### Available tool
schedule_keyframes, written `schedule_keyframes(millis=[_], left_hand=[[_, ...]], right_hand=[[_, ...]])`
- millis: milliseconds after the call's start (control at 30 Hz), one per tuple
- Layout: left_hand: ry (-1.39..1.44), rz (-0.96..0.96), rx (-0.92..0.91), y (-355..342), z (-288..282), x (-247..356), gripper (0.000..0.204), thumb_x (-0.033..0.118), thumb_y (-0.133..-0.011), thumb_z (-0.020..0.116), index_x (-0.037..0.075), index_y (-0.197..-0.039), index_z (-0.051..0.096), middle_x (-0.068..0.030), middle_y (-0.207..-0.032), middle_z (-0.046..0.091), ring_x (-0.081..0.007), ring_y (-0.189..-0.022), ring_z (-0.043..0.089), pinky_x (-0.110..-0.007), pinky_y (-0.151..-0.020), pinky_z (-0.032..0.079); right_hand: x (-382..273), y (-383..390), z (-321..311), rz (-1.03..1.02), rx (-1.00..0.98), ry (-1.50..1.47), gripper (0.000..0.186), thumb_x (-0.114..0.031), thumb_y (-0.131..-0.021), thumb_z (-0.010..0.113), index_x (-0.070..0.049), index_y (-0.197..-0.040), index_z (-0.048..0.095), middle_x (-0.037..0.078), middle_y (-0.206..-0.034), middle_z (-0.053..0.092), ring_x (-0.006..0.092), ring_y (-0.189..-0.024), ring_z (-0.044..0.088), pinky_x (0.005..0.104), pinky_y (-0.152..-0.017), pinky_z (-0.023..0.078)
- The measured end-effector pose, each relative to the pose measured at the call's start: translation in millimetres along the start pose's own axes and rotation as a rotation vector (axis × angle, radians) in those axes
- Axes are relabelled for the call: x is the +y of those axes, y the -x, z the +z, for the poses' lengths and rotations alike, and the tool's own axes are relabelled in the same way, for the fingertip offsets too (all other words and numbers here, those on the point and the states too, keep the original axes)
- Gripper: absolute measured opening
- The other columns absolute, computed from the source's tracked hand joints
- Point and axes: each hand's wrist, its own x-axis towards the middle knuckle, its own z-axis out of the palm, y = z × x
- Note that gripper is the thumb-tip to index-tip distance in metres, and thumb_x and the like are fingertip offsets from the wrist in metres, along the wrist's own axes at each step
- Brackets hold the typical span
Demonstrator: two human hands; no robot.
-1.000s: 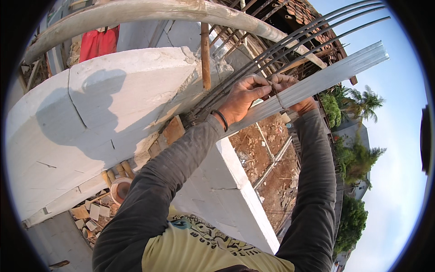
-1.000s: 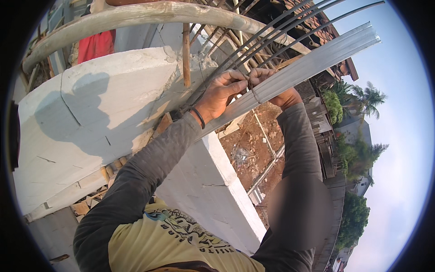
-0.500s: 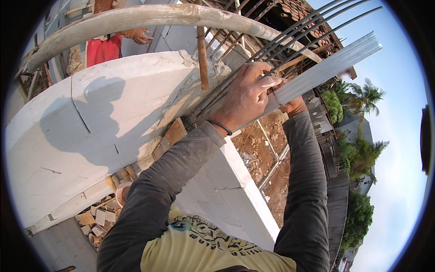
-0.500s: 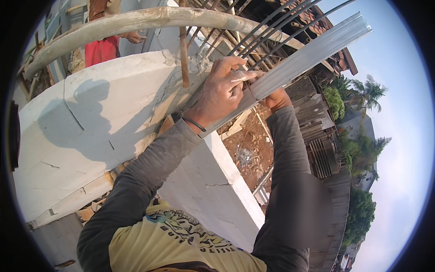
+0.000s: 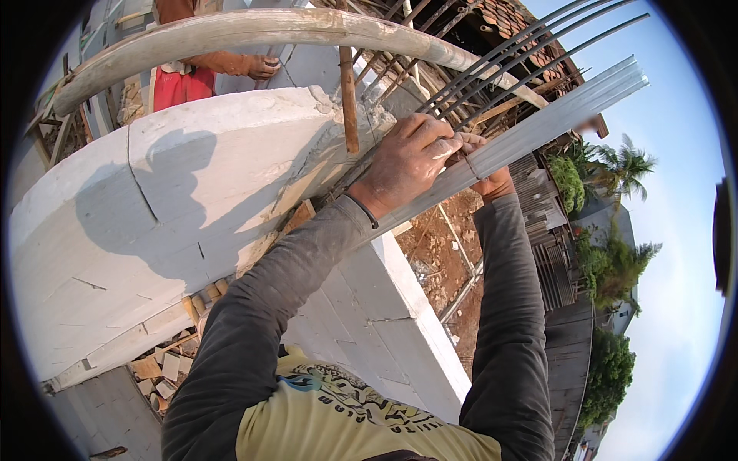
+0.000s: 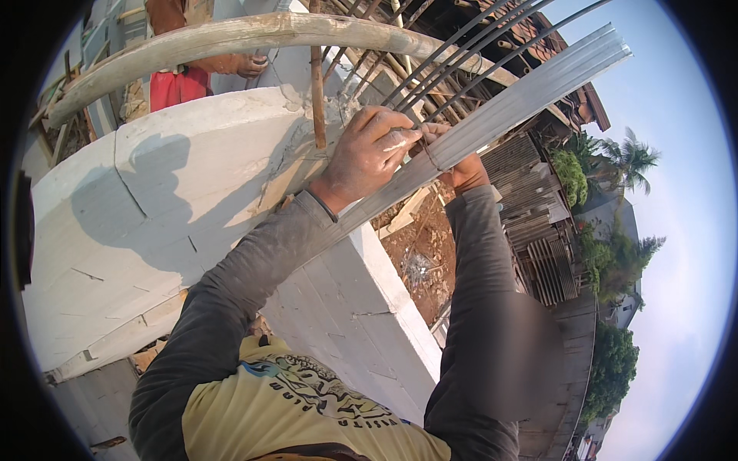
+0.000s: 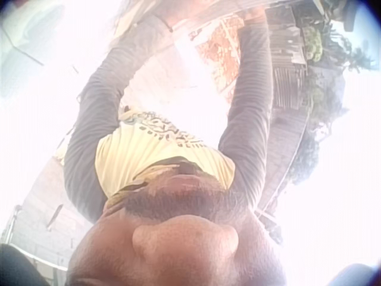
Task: The person secures a vertical metal stud to reinforcement bars using wire, twisting the wire by hand to fasten the components together at a construction site.
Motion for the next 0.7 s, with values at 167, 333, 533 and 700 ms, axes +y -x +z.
schedule_keyframes(millis=[167, 333, 533, 700], left_hand=[[-0.1, 0.141, -0.064, -6.0, 0.7, -7.0, 0.018, 0.005, -0.076, 0.071, 0.01, -0.094, 0.071, -0.0007, -0.106, 0.062, -0.0209, -0.107, 0.054, -0.038, -0.097, 0.044], [-0.201, 0.262, -0.255, -28.1, -11.6, -27.6, 0.02, 0.007, -0.076, 0.071, 0.009, -0.096, 0.072, -0.0027, -0.099, 0.064, -0.0203, -0.106, 0.057, -0.038, -0.104, 0.04], [-0.171, 0.259, -0.37, -29.4, -19.3, -22.1, 0.018, 0.01, -0.078, 0.069, 0.007, -0.095, 0.071, -0.005, -0.099, 0.065, -0.0212, -0.103, 0.059, -0.041, -0.105, 0.038], [-0.148, 0.183, -0.373, -31.4, -21.8, -15.0, 0.017, 0.006, -0.08, 0.064, 0.005, -0.096, 0.068, -0.0078, -0.101, 0.065, -0.0228, -0.105, 0.059, -0.042, -0.105, 0.037]], right_hand=[[10.3, 3.8, -5.3, -0.022, 0.113, -0.119, 0.02, -0.008, -0.094, 0.06, 0.003, -0.111, 0.063, 0.008, -0.093, 0.067, 0.0157, -0.078, 0.065, 0.0316, -0.071, 0.057], [9.3, -2.6, 10.5, -0.069, -0.001, -0.11, 0.018, -0.01, -0.094, 0.062, 0.002, -0.108, 0.063, 0.006, -0.09, 0.066, 0.0135, -0.074, 0.063, 0.0266, -0.064, 0.055], [-7.3, 0.6, 18.7, -0.044, 0.071, 0.167, 0.015, -0.018, -0.094, 0.064, -0.004, -0.089, 0.062, -0.001, -0.078, 0.059, 0.0065, -0.066, 0.055, 0.0199, -0.057, 0.047], [-17.7, 4.3, 21.8, -0.006, 0.016, 0.27, 0.018, -0.023, -0.092, 0.067, -0.006, -0.088, 0.061, -0.005, -0.076, 0.056, 0.0031, -0.064, 0.05, 0.0172, -0.054, 0.041]])
